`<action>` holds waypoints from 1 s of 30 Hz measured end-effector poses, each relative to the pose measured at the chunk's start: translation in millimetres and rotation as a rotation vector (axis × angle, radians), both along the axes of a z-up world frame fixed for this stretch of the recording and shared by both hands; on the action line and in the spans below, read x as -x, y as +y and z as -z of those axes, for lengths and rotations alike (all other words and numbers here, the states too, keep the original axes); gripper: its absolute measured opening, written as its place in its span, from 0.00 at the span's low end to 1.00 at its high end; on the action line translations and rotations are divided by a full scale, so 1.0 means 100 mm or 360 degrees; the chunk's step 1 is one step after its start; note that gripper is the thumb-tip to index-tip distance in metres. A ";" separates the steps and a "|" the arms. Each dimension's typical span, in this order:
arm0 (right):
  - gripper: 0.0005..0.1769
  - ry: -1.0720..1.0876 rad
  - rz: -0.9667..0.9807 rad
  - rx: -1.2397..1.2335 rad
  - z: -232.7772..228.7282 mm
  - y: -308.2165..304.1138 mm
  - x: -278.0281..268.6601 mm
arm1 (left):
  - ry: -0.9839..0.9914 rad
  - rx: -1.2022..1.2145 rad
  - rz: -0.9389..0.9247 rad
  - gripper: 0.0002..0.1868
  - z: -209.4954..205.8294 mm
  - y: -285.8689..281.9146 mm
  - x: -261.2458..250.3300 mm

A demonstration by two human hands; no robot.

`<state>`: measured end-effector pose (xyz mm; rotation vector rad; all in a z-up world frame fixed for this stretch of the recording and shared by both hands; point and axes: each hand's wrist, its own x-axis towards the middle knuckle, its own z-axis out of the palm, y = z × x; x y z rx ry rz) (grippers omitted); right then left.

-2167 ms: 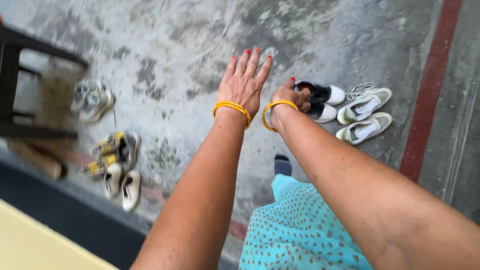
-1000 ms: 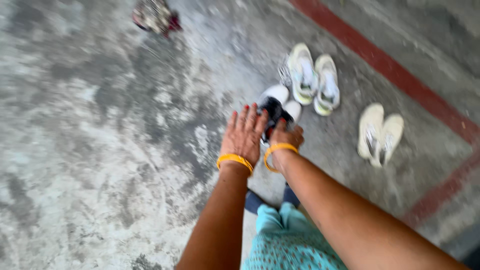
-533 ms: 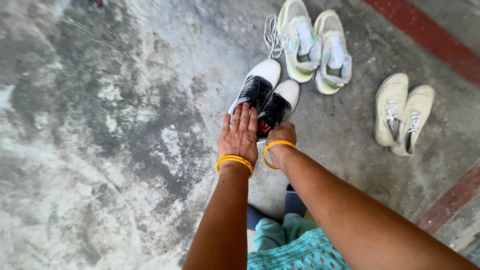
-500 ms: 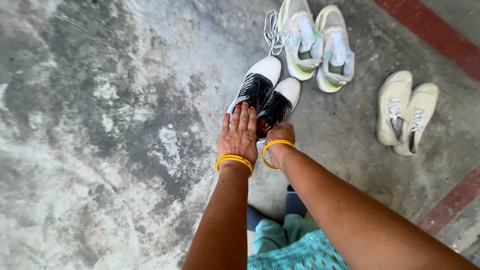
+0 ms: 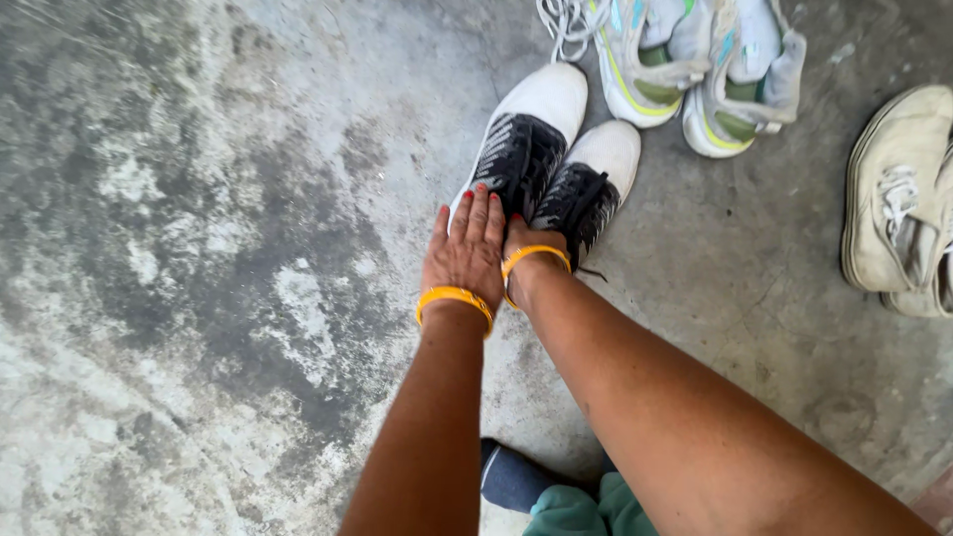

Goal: The person ties the laces of a pair of light blue sneakers, then picks up the shoes and places them into a metal cabinet. The person repeats this process with a pair of black and white sneakers and a pair of black and green sneakers, placing each pair into the cabinet.

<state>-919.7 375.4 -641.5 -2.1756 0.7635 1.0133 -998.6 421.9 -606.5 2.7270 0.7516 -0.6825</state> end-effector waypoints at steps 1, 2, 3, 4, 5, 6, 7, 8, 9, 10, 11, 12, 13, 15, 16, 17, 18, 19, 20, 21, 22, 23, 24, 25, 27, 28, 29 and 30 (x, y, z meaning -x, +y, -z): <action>0.32 -0.0035 -0.0103 0.0214 -0.01 0.03 -0.02 | 0.0027 0.0023 0.0051 0.35 0.06 0.03 -0.01; 0.31 -0.0008 -0.0144 0.0219 -0.01 0.04 -0.05 | 0.0061 0.0036 0.0100 0.35 0.12 0.05 0.00; 0.31 0.0020 -0.0187 0.0225 0.01 0.04 -0.08 | 0.0097 0.0050 0.0148 0.34 0.18 0.06 0.00; 0.30 0.0049 -0.0230 0.0230 0.04 0.00 -0.09 | 0.0133 0.0064 0.0196 0.34 0.22 0.04 0.01; 0.28 -0.0065 -0.0305 0.0164 0.08 -0.04 -0.10 | 0.0135 0.0036 0.0231 0.35 0.25 0.03 0.02; 0.25 -0.0181 -0.0378 0.0099 0.12 -0.12 -0.11 | 0.0137 0.0007 0.0265 0.35 0.26 -0.01 0.03; 0.23 -0.0312 -0.0444 0.0041 0.16 -0.21 -0.13 | 0.0124 -0.0019 0.0305 0.35 0.25 -0.07 0.02; 0.22 -0.0446 -0.0569 0.0060 0.18 -0.30 -0.13 | 0.0213 0.0024 0.0345 0.35 0.22 -0.14 0.02; 0.21 -0.0580 -0.0697 0.0076 0.19 -0.40 -0.12 | 0.0304 0.0064 0.0381 0.35 0.16 -0.21 0.02; 0.20 -0.0714 -0.0825 0.0093 0.18 -0.50 -0.11 | 0.0395 0.0104 0.0416 0.35 0.09 -0.29 0.03; 0.19 -0.0640 -0.0809 0.0058 0.14 -0.60 -0.03 | 0.0430 0.0099 0.0461 0.34 -0.01 -0.39 0.09; 0.19 -0.0565 -0.0793 0.0023 0.06 -0.71 0.07 | 0.0465 0.0094 0.0507 0.34 -0.14 -0.51 0.14; 0.18 -0.0515 -0.0770 -0.0012 -0.02 -0.80 0.12 | 0.0480 0.0078 0.0559 0.33 -0.26 -0.59 0.16; 0.16 -0.0528 -0.0697 -0.0066 -0.28 -1.00 0.32 | 0.0504 0.0080 0.0618 0.34 -0.54 -0.74 0.28; 0.15 -0.0537 -0.0719 -0.0044 -0.41 -1.08 0.36 | 0.0511 0.0085 0.0649 0.35 -0.67 -0.81 0.30; 0.14 -0.0529 -0.0738 -0.0023 -0.55 -1.15 0.44 | 0.0466 0.0109 0.0640 0.35 -0.81 -0.84 0.35; 0.13 -0.0521 -0.0758 -0.0003 -0.71 -1.22 0.51 | 0.0421 0.0132 0.0630 0.35 -0.97 -0.86 0.40; 0.13 -0.0560 -0.0811 -0.0007 -0.86 -1.26 0.54 | 0.0374 0.0143 0.0618 0.36 -1.12 -0.84 0.43; 0.13 -0.0600 -0.0864 -0.0010 -1.02 -1.30 0.56 | 0.0345 0.0187 0.0619 0.36 -1.29 -0.81 0.44; 0.13 -0.0643 -0.0919 -0.0015 -1.17 -1.31 0.54 | 0.0316 0.0228 0.0618 0.36 -1.46 -0.77 0.44; 0.13 -0.0694 -0.0964 -0.0045 -1.32 -1.28 0.47 | 0.0286 0.0269 0.0617 0.36 -1.64 -0.73 0.42; 0.13 -0.0733 -0.1008 -0.0067 -1.48 -1.27 0.41 | 0.0283 0.0240 0.0634 0.36 -1.84 -0.69 0.41; 0.13 -0.0773 -0.1052 -0.0089 -1.65 -1.24 0.34 | 0.0279 0.0210 0.0651 0.36 -2.03 -0.63 0.38; 0.14 -0.0827 -0.1073 -0.0100 -1.82 -1.19 0.24 | 0.0267 0.0175 0.0666 0.36 -2.21 -0.56 0.31; 0.14 -0.0943 -0.1114 -0.0129 -2.16 -1.04 0.01 | 0.0177 0.0111 0.0632 0.36 -2.61 -0.45 0.19; 0.14 -0.0963 -0.1088 -0.0161 -2.35 -0.97 -0.09 | 0.0131 0.0076 0.0615 0.37 -2.81 -0.40 0.12; 0.13 -0.0988 -0.1063 -0.0195 -2.54 -0.91 -0.20 | 0.0090 0.0011 0.0620 0.38 -3.00 -0.36 0.05; 0.13 -0.1013 -0.1038 -0.0229 -2.74 -0.85 -0.30 | 0.0049 -0.0054 0.0625 0.39 -3.19 -0.32 -0.02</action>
